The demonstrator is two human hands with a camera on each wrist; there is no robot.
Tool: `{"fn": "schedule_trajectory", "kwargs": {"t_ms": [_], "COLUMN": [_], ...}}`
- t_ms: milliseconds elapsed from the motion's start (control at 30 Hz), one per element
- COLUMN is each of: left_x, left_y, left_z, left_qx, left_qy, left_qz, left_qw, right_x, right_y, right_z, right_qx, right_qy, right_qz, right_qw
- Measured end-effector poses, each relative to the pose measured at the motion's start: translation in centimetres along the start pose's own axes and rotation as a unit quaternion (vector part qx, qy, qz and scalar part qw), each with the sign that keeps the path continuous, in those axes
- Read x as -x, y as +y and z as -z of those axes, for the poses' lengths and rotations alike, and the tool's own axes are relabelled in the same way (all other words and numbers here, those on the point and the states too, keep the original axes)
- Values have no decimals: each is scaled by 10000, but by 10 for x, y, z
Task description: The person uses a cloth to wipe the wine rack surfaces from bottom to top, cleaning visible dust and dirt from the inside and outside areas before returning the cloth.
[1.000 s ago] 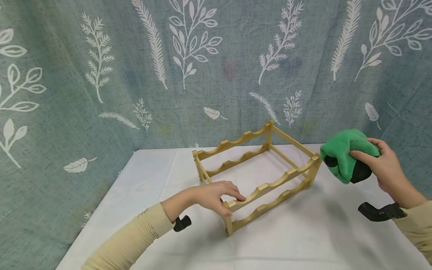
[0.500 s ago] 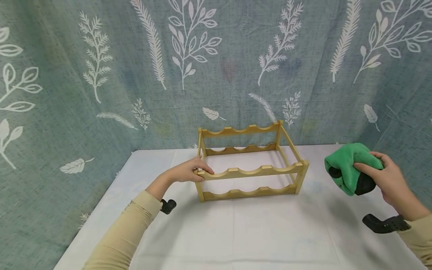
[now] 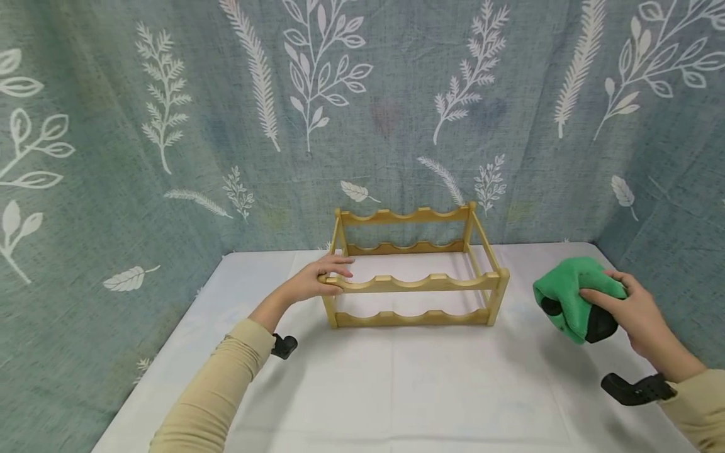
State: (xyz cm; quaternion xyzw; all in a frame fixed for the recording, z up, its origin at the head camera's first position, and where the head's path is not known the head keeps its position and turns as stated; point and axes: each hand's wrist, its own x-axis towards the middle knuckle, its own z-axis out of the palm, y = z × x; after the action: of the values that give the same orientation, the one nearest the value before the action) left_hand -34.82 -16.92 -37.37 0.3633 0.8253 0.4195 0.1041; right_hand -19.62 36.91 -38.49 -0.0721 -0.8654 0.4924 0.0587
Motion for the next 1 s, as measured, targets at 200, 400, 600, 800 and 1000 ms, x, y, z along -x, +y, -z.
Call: {"fn": "schedule_trajectory", "kwargs": {"t_ms": [200, 400, 600, 800, 1000], "left_x": [9, 5, -3, -2, 2], "left_y": [-4, 0, 2, 1, -2], "left_z": [-1, 1, -3, -2, 3], "left_qx": [122, 256, -169, -319, -362], "left_qy": [454, 695, 925, 914, 615], "left_qz": [228, 669, 1185, 1281, 1345], "left_qw": [9986, 9950, 9885, 9870, 9883], "right_x": [11, 20, 25, 21, 14], "right_y": [-1, -15, -31, -57, -81], "right_z": [-17, -51, -99, -153, -214], "right_qx": [350, 807, 580, 258, 415], "right_qy": [-825, -1965, -2255, -2266, -2358], "right_qz": [-174, -464, -158, 565, 1354], "right_qw": [9958, 9761, 9724, 9720, 9614]}}
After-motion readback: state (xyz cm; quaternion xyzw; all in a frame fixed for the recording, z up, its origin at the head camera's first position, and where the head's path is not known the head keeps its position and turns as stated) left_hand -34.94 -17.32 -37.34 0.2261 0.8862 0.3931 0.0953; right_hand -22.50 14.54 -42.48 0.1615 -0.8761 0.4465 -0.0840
